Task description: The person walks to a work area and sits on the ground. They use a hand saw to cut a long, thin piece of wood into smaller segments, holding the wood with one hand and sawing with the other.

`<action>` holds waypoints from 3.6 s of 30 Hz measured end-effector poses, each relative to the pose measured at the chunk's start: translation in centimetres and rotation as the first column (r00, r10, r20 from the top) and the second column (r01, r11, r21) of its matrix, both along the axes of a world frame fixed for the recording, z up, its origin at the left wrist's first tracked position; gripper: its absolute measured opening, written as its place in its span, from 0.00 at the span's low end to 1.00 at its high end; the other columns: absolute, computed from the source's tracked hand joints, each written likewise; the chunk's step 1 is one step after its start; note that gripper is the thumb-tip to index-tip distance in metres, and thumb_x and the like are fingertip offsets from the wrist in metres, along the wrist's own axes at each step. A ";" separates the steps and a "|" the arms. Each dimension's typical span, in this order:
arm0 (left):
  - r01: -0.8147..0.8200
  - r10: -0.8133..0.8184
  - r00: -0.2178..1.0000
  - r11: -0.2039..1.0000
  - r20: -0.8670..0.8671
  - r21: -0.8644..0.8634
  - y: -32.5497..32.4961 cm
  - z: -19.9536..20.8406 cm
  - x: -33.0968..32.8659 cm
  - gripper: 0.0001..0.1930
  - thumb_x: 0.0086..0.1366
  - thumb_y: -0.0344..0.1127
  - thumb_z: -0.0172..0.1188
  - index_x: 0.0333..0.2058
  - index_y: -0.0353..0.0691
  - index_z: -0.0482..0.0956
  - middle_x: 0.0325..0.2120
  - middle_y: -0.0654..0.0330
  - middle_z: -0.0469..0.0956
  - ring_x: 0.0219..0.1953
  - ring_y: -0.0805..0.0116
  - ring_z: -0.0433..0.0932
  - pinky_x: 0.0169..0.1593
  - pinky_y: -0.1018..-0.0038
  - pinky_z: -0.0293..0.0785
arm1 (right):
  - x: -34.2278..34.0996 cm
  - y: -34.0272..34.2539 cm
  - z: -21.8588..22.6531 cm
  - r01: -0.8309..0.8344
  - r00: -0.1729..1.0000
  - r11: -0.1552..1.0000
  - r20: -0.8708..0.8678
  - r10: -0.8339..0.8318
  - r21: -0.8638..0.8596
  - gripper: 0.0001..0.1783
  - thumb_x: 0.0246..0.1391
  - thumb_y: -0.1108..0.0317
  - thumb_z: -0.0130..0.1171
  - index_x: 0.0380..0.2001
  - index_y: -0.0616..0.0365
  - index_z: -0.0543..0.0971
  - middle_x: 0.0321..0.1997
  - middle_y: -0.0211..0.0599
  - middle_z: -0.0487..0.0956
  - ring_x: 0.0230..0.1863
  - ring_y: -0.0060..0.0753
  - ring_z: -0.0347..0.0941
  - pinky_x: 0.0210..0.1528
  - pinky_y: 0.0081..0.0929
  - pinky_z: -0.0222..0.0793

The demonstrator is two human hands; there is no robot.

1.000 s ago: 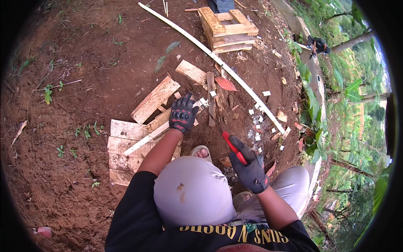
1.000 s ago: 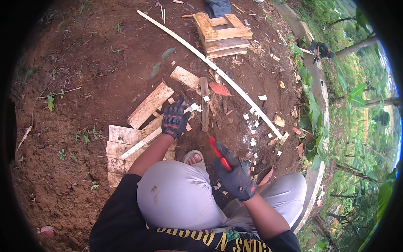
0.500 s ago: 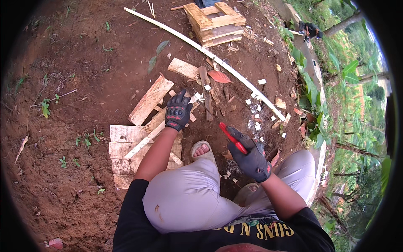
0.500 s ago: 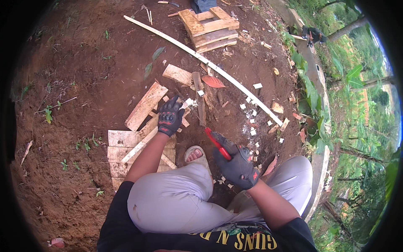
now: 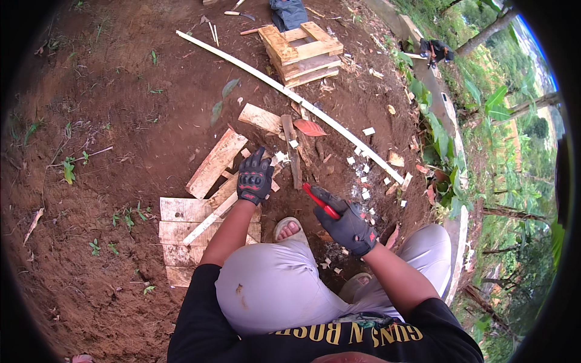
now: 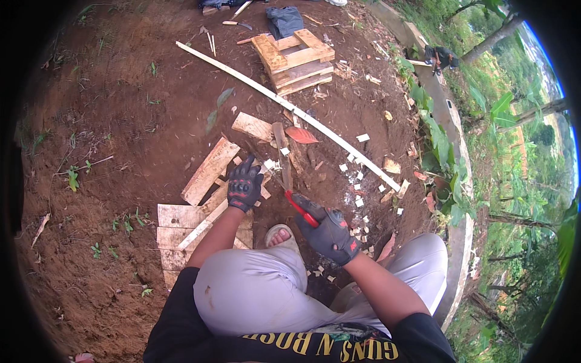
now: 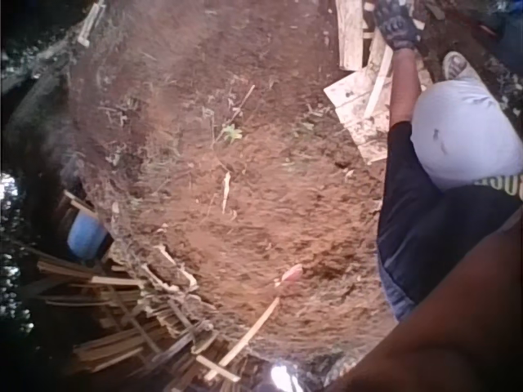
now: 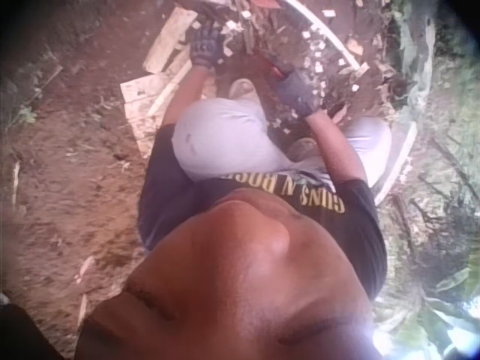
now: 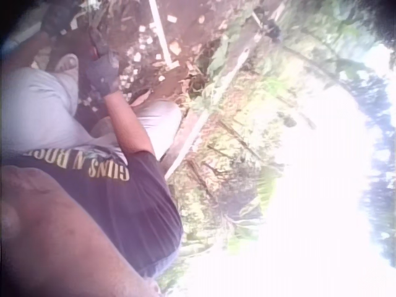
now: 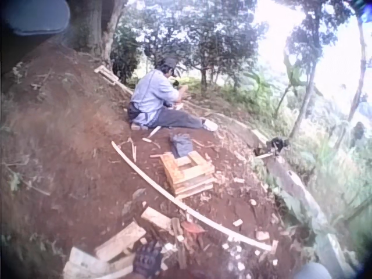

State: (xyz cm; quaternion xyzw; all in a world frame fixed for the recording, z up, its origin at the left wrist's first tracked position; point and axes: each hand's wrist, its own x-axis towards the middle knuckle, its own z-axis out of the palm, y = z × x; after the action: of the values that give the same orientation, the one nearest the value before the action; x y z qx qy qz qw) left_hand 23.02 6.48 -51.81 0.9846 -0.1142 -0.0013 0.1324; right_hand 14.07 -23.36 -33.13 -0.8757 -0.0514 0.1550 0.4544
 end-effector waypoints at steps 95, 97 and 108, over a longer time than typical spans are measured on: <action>0.572 -0.587 0.810 0.790 0.002 0.221 -13.4 -1.4 3.7 0.33 0.76 0.58 0.58 0.76 0.58 0.72 0.81 0.61 0.61 0.77 0.44 0.63 0.75 0.38 0.60 | -5.8 -12.5 2.2 0.257 0.965 0.957 0.078 -0.249 -0.133 0.29 0.69 0.58 0.67 0.72 0.38 0.79 0.53 0.48 0.90 0.48 0.51 0.90 0.52 0.40 0.82; 0.503 -0.529 0.849 0.819 0.022 0.278 -13.5 -1.6 4.4 0.31 0.77 0.60 0.56 0.74 0.58 0.74 0.80 0.61 0.64 0.76 0.47 0.64 0.75 0.44 0.62 | -4.2 -9.7 2.1 0.277 0.959 0.949 -0.024 -0.284 -0.151 0.30 0.68 0.58 0.67 0.72 0.43 0.79 0.54 0.52 0.89 0.48 0.56 0.89 0.52 0.47 0.82; 0.333 -0.337 0.940 0.941 -0.054 -0.065 -14.9 -0.6 5.9 0.23 0.71 0.55 0.67 0.57 0.49 0.87 0.71 0.62 0.76 0.71 0.52 0.73 0.73 0.47 0.66 | -3.7 -9.8 0.5 0.356 0.930 0.934 -0.082 -0.358 -0.036 0.32 0.68 0.57 0.67 0.73 0.42 0.78 0.60 0.54 0.87 0.58 0.60 0.86 0.60 0.46 0.80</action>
State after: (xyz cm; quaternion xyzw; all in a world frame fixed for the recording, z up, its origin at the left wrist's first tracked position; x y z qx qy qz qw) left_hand 28.90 -8.45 -52.42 0.9463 -0.2756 -0.0523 0.1608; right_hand 10.33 -33.20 -32.67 -0.8673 0.1302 0.1085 0.4681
